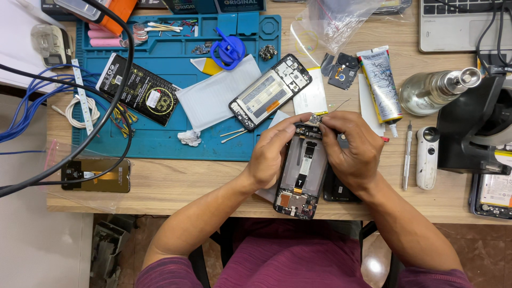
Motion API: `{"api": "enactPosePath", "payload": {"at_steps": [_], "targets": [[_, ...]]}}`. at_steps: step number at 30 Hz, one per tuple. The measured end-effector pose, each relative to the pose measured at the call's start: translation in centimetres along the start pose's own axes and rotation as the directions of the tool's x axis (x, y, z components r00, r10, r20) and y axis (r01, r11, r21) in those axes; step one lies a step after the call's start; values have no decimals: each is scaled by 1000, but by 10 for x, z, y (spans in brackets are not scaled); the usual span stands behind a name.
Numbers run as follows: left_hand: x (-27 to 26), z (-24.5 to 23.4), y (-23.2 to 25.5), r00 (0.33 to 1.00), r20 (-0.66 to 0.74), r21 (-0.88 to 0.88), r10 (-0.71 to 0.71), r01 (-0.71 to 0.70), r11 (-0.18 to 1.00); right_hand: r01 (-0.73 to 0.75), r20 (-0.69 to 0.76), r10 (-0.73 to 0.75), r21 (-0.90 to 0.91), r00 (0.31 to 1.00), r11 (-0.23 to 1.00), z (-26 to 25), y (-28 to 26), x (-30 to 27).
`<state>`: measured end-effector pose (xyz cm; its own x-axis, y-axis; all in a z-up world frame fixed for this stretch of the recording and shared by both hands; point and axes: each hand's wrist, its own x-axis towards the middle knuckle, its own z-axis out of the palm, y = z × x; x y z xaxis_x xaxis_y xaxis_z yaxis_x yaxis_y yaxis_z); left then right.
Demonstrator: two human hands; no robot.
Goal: The person repairs a disassembled smartphone on a cluttered workbench. They handle the phone's internal components, apply adhesive from a tube to the frame, and reattach small parts using their fingers.
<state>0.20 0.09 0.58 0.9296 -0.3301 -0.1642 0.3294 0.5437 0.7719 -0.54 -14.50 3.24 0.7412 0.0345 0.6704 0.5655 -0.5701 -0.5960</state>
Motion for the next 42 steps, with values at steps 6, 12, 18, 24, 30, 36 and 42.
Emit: {"api": "enactPosePath", "payload": {"at_steps": [6,12,18,24,30,36,42], "targets": [[-2,-3,-7,1000,-14,25,-11,11,1000,9,8,-9,-1,1000,1000,1,1,-1],[-5,3,0,999,-32,169,33,-28,985,8,7,-8,7,1000,1000,1,-1,-1],[-4,2,0,999,-19,7,-45,45,999,-50,12,50,28,999,998,-6,-1,3],[-10,1,19,993,-101,-16,-58,56,998,-85,84,97,-138,992,987,-28,23,12],[8,-29,27,990,-130,-62,-57,50,997,20,238,57,-309,970,951,-21,39,4],[15,-50,11,978,-178,-73,-108,96,993,253,251,-141,-501,958,828,2,42,3],[10,-40,11,973,-109,-57,-205,200,978,111,258,-26,-322,966,940,-2,38,6]]}}
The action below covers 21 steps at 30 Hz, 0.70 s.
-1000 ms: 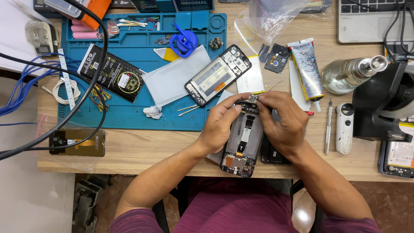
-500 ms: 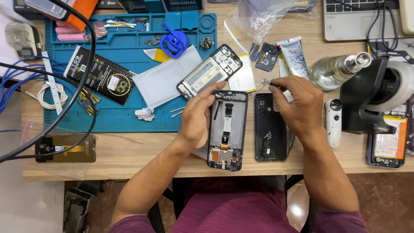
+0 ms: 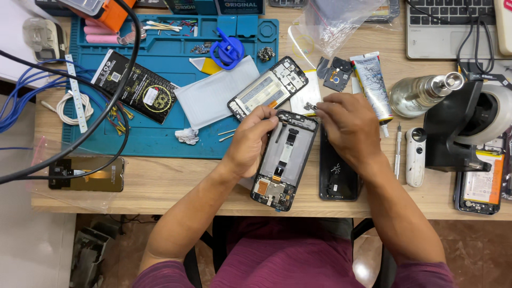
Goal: The person repairs a disassembled smartphone on a cluttered workbench. They handle the phone's internal components, apply adhesive from a tube to the frame, and reattach small parts using their fingers.
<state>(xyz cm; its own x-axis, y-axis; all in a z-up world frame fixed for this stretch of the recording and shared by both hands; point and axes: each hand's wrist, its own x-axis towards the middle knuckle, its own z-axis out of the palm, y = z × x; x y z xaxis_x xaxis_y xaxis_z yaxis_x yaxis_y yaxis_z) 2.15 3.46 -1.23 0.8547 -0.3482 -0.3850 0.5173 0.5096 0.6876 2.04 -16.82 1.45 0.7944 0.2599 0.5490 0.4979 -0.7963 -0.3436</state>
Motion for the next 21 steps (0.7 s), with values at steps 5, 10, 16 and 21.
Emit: {"api": "enactPosePath", "payload": {"at_steps": [5,10,16,21], "targets": [[-12,14,-1,993,79,6,-91,90,996,-549,435,338,600,835,583,-22,-10,1],[-15,20,-3,983,127,34,-135,132,991,-679,614,290,663,734,314,-17,-13,-2],[-11,17,-11,980,139,89,-140,129,988,-418,402,174,666,899,618,-27,-17,9],[-12,12,-19,972,159,143,-172,150,978,-168,382,-59,533,922,829,-35,-31,21]]}}
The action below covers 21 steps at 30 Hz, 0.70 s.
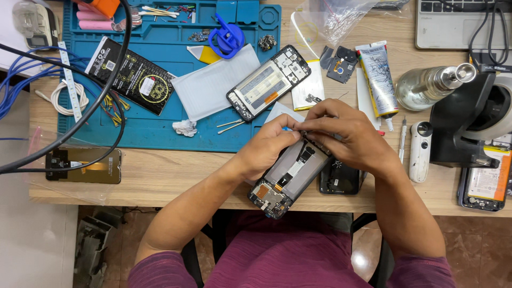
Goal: The person repairs a disassembled smartphone on a cluttered workbench. They handle the phone's internal components, apply adhesive from a tube to the frame, and reattach small parts using their fingers.
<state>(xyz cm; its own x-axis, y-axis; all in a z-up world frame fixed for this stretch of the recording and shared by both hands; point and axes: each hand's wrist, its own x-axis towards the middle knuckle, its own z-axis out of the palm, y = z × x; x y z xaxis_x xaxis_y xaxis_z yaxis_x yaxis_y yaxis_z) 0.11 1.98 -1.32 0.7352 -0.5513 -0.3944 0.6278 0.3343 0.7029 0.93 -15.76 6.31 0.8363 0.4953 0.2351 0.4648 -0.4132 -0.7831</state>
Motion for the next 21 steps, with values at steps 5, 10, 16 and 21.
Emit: {"api": "enactPosePath", "payload": {"at_steps": [5,10,16,21], "targets": [[0,2,-1,1000,-3,16,5,-4,1000,55,-1,-56,-103,998,993,6,8,-2],[1,0,-4,1000,-9,46,3,-3,999,88,-9,-91,-211,996,974,8,14,-5],[2,0,0,1000,14,9,-2,1,1000,60,-75,-64,-55,995,997,2,15,-7],[-5,9,10,1000,6,-6,-8,8,1000,-83,-170,116,189,979,979,0,29,-18]]}}
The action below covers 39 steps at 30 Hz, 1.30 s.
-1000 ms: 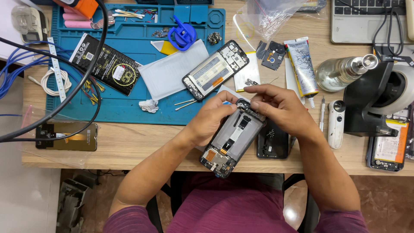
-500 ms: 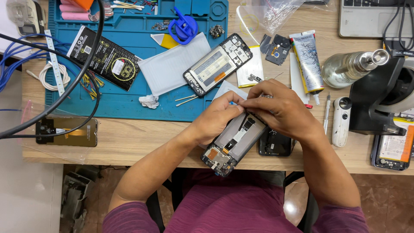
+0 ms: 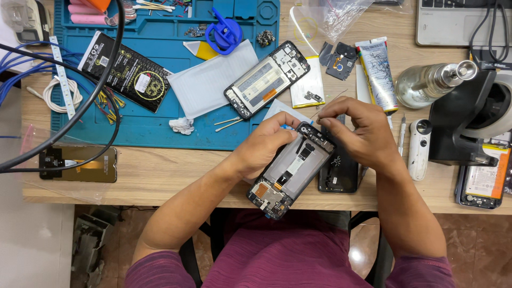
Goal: The person repairs a disassembled smartphone on a cluttered workbench. They handle the phone's internal components, apply adhesive from a tube to the frame, and reattach small parts using their fingers.
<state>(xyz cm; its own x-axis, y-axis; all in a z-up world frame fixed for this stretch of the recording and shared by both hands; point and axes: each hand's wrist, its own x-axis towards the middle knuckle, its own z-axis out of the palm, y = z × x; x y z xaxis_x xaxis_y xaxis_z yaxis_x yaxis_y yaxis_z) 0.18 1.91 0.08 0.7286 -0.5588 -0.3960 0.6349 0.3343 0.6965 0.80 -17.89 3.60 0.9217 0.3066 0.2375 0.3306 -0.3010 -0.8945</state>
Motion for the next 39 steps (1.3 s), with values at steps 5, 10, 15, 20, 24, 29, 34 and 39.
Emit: {"api": "enactPosePath", "payload": {"at_steps": [5,10,15,20,24,29,34,39], "targets": [[-1,-3,1,999,37,19,-12,11,1000,-6,-2,7,196,1000,981,-1,-1,-3],[-1,-4,-2,997,76,27,-32,30,999,-33,34,25,254,999,967,0,3,-4],[3,-12,-5,984,170,114,-47,28,993,-58,60,42,290,997,955,1,3,-6],[-8,-1,16,978,204,170,-33,-2,985,-30,45,14,374,999,927,1,1,-6],[4,-7,18,974,228,276,-18,-47,960,-1,75,-32,406,997,914,2,-15,-3],[10,-12,32,981,188,364,-51,-21,931,-129,133,80,419,988,899,-1,4,-12],[1,-7,60,986,124,386,-112,56,921,-180,96,153,427,983,886,0,0,-12],[-24,-17,92,987,156,259,-46,4,966,-161,-82,216,432,973,888,0,5,-12]]}}
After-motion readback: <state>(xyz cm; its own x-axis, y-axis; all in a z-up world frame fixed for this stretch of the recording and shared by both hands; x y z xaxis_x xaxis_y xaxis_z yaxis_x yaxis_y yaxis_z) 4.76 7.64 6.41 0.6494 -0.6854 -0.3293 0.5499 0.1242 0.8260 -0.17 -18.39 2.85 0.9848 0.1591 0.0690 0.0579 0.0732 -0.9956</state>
